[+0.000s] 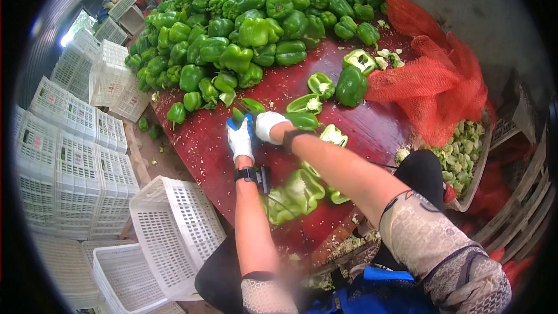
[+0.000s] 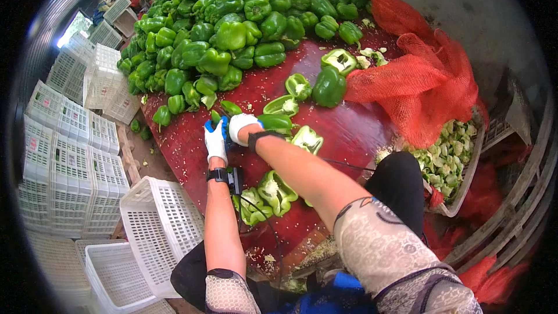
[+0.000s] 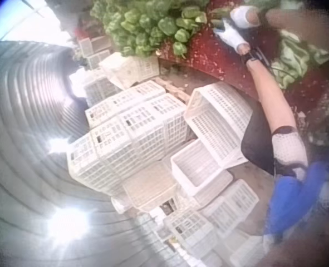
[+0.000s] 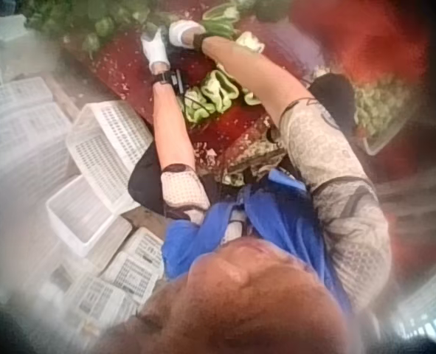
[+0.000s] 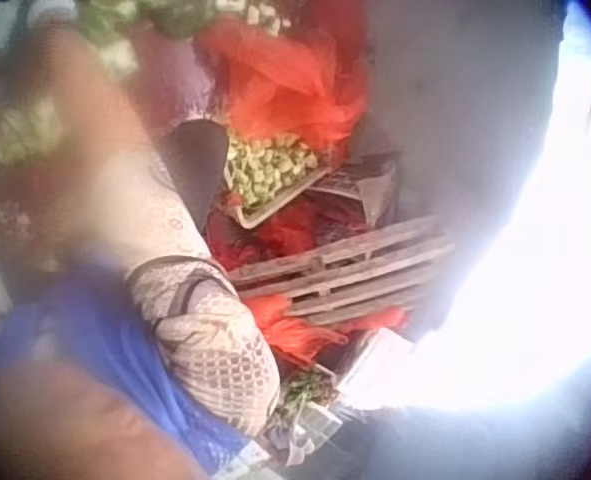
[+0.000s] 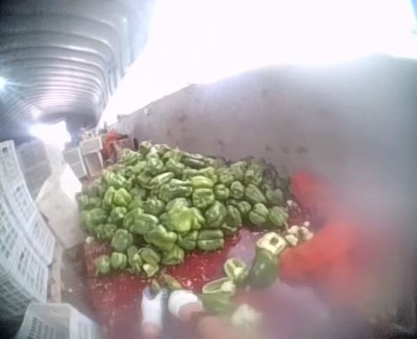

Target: Cutting and de-coring green peppers, then sorting them into crates and bags.

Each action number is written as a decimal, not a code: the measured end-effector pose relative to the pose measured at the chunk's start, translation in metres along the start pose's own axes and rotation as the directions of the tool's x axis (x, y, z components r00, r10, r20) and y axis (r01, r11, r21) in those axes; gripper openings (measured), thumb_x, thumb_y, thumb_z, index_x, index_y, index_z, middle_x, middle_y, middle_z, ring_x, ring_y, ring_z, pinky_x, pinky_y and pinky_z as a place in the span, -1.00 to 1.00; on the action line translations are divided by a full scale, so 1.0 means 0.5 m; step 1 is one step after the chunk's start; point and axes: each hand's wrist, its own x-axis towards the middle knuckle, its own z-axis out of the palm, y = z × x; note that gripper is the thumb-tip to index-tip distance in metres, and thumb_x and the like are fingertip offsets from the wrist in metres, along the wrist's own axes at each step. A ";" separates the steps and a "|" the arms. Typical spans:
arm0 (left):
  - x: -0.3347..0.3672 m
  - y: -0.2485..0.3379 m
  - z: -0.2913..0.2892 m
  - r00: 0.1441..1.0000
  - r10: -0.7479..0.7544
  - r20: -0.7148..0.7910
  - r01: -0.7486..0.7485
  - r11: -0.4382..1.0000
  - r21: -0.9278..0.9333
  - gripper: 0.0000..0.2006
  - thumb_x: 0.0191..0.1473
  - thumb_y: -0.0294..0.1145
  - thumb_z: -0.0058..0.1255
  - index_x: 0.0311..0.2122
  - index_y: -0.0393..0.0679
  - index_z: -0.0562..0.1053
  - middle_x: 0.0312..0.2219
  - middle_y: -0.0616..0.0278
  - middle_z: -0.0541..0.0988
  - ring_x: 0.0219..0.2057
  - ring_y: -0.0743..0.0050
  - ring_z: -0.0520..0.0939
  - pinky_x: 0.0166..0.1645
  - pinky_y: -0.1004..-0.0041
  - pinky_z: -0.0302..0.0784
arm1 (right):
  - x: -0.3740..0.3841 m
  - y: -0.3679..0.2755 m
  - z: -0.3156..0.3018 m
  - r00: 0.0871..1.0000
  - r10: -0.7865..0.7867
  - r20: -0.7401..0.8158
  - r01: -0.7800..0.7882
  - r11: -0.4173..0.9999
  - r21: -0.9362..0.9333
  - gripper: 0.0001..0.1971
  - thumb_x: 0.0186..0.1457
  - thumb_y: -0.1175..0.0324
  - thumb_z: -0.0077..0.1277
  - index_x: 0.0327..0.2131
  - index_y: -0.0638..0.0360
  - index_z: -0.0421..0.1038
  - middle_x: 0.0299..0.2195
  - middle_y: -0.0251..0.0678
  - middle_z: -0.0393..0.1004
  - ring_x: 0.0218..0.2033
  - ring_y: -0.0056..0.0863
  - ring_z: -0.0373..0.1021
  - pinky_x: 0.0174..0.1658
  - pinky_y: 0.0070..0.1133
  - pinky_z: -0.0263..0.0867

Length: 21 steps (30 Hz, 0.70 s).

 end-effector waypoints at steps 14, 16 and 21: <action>-0.103 0.005 -0.051 0.862 -0.076 0.501 0.507 0.167 -0.846 -0.64 0.05 -0.35 -0.02 -0.01 -0.19 0.42 -0.12 0.09 0.56 -0.12 0.14 0.59 -0.06 0.11 0.56 | -0.361 0.492 -0.399 0.781 -0.453 0.430 0.369 0.890 0.267 -0.71 0.25 0.13 -0.05 -0.26 0.18 0.45 -0.51 -0.40 0.47 -0.54 -0.64 0.41 -0.51 -0.62 0.37; -0.130 0.023 -0.069 0.876 -0.016 0.481 0.479 0.133 -0.868 -0.61 0.06 -0.35 -0.02 0.02 -0.18 0.40 -0.08 0.09 0.54 -0.08 0.13 0.57 -0.04 0.11 0.55 | -0.377 0.563 -0.396 0.833 -0.296 0.467 0.161 0.938 0.309 -0.69 0.21 0.12 -0.01 -0.27 0.20 0.46 -0.48 -0.33 0.51 -0.48 -0.55 0.45 -0.43 -0.56 0.40; -0.162 0.076 -0.119 0.924 0.073 0.376 0.347 0.255 -0.902 -0.56 0.07 -0.40 -0.01 0.10 -0.15 0.36 0.04 0.11 0.49 0.05 0.09 0.50 0.10 0.02 0.45 | -0.352 0.463 -0.334 0.991 0.125 0.040 -0.083 0.833 -0.547 -0.48 -0.06 0.11 0.18 -0.10 0.28 0.40 -0.14 0.03 0.49 -0.09 -0.03 0.42 -0.03 -0.27 0.33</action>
